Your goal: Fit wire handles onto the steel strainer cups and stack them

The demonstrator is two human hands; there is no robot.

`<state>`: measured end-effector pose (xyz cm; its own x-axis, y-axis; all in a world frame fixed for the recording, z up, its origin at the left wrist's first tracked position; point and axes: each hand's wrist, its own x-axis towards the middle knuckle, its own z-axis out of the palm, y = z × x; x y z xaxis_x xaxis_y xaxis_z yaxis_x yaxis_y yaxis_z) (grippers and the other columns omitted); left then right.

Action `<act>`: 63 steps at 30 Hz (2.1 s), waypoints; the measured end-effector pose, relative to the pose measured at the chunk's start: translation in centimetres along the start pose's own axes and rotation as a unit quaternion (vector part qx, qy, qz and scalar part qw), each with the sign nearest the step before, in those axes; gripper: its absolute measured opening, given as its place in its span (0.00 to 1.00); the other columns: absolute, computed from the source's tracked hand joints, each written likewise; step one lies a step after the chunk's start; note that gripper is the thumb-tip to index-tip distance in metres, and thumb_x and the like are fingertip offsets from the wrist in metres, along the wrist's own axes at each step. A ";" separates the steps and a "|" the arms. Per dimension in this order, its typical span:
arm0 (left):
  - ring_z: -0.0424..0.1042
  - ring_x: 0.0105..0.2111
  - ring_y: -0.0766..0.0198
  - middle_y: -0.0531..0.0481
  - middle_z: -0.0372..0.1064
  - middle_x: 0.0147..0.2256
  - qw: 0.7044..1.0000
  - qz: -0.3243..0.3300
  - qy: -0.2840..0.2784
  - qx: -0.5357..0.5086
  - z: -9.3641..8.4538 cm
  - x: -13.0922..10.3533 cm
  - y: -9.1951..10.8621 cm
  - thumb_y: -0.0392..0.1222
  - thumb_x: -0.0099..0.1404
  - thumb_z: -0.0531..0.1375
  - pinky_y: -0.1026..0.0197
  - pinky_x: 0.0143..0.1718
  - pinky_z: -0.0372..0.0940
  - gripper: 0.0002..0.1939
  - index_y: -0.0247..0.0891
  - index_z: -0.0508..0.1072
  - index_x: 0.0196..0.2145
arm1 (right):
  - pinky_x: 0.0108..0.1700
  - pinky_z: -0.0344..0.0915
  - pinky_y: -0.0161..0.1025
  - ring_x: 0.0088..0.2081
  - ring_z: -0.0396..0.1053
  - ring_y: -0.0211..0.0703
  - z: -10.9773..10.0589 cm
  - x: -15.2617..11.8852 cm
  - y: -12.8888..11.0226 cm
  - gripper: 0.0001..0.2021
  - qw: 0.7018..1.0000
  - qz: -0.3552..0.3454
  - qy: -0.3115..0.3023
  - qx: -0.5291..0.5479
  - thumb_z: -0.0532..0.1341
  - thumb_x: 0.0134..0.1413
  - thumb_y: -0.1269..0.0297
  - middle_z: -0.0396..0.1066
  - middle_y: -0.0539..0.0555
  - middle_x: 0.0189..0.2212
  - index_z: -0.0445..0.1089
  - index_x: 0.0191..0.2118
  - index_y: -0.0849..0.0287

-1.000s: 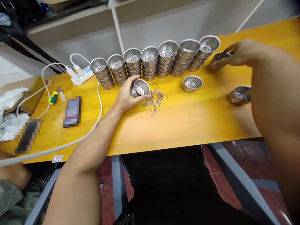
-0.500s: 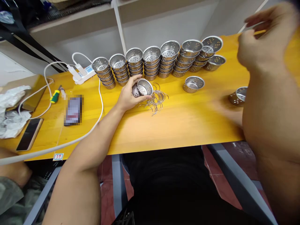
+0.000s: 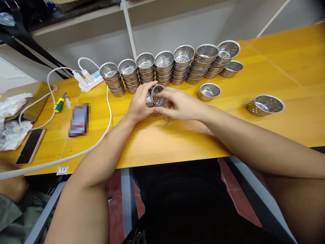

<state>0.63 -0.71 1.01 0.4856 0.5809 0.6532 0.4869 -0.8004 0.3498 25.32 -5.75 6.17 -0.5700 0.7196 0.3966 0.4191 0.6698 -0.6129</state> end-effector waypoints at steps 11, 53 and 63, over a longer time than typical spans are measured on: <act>0.77 0.70 0.41 0.38 0.79 0.69 0.999 0.023 -0.021 0.037 0.2 0.3 -0.5 0.77 0.74 0.65 0.34 0.76 0.70 0.43 0.48 0.72 0.73 | 0.34 0.57 0.43 0.31 0.59 0.42 1.2 -0.1 0.8 0.31 0.979 0.107 0.075 0.155 0.71 0.67 0.27 0.66 0.51 0.30 0.69 0.38 0.53; 0.80 0.34 0.72 0.52 0.86 0.38 0.824 -0.270 -0.108 -0.487 -2.7 0.6 0.4 0.60 0.47 0.89 0.69 0.39 0.73 0.33 0.38 0.90 0.44 | 0.57 0.83 0.53 0.56 0.82 0.54 -3.3 -1.1 3.5 0.25 0.937 0.026 -0.035 0.346 0.83 0.55 0.34 0.84 0.58 0.43 0.83 0.35 0.52; 0.84 0.47 0.61 0.48 0.85 0.48 0.888 -0.219 0.067 -0.399 -0.4 0.4 -1.9 0.76 0.63 0.76 0.57 0.55 0.76 0.37 0.43 0.84 0.52 | 0.69 0.75 0.67 0.58 0.76 0.63 -3.3 -2.1 8.1 0.27 0.998 0.002 -0.056 -0.014 0.74 0.63 0.28 0.75 0.61 0.54 0.85 0.42 0.49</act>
<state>-0.38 1.00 0.83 0.2603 0.8822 0.3923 -0.0868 -0.3832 0.9196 32.24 -1.24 2.57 -0.6431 0.6983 0.3142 0.4398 0.6727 -0.5950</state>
